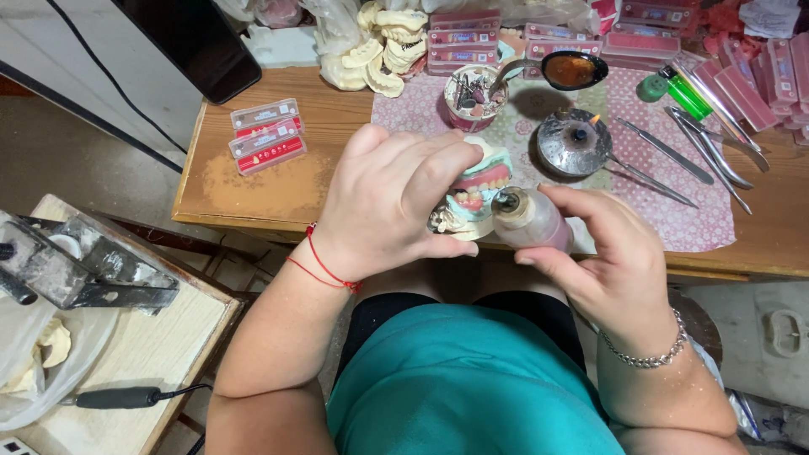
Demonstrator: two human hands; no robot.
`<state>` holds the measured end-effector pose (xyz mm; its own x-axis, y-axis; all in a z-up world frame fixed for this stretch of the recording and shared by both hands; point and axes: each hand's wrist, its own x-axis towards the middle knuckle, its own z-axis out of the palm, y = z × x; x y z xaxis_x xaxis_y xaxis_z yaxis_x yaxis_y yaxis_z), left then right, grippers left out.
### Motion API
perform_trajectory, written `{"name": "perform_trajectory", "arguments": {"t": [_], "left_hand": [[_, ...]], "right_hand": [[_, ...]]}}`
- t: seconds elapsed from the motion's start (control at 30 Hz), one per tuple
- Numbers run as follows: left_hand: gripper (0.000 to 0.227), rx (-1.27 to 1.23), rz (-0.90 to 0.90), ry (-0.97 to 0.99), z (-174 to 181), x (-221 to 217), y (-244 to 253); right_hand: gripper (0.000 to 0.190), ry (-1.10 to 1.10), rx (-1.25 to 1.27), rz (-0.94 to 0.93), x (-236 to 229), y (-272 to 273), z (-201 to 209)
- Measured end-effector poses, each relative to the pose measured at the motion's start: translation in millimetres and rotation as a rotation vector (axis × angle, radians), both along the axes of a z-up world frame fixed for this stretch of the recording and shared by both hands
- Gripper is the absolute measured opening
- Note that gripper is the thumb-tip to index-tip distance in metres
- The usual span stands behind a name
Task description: The person works on a dental model mounted on an articulator, using a metal tool to shape the material and a spray bottle to apply liquid. They repeatedly open and close the model to access different areas while manipulating the prosthetic components.
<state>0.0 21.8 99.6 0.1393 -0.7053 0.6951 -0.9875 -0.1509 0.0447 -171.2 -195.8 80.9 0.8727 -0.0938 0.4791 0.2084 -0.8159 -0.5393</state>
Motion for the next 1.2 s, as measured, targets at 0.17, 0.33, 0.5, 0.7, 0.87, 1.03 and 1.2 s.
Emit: {"name": "perform_trajectory", "arguments": {"t": [0.17, 0.33, 0.5, 0.7, 0.87, 1.03, 1.2], "left_hand": [[0.083, 0.002, -0.005, 0.014, -1.8, 0.5, -0.2], [0.082, 0.011, -0.006, 0.019, -2.4, 0.0, -2.3], [0.083, -0.014, 0.009, 0.006, -3.3, 0.1, -0.9], [0.078, 0.017, 0.037, -0.088, -6.3, 0.1, -1.7], [0.073, 0.027, 0.074, -0.152, -7.5, -2.7, -3.9], [0.072, -0.015, 0.072, -0.165, -7.2, -4.1, -4.9], [0.072, -0.007, 0.055, -0.128, -10.9, -1.7, -1.2]], "right_hand": [[0.056, 0.03, 0.054, -0.07, -4.6, -3.5, -2.1], [0.059, 0.035, 0.055, -0.062, -7.9, -7.9, -6.5], [0.058, 0.1, 0.074, -0.101, -13.3, -10.0, -7.1], [0.06, 0.164, 0.077, -0.038, -12.8, -3.2, -2.2], [0.055, 0.153, 0.082, -0.01, -9.2, 5.2, 3.9], [0.053, 0.111, 0.056, -0.031, -7.6, 6.6, 3.2], [0.05, 0.133, 0.104, -0.078, -12.2, 0.9, -0.8]]}}
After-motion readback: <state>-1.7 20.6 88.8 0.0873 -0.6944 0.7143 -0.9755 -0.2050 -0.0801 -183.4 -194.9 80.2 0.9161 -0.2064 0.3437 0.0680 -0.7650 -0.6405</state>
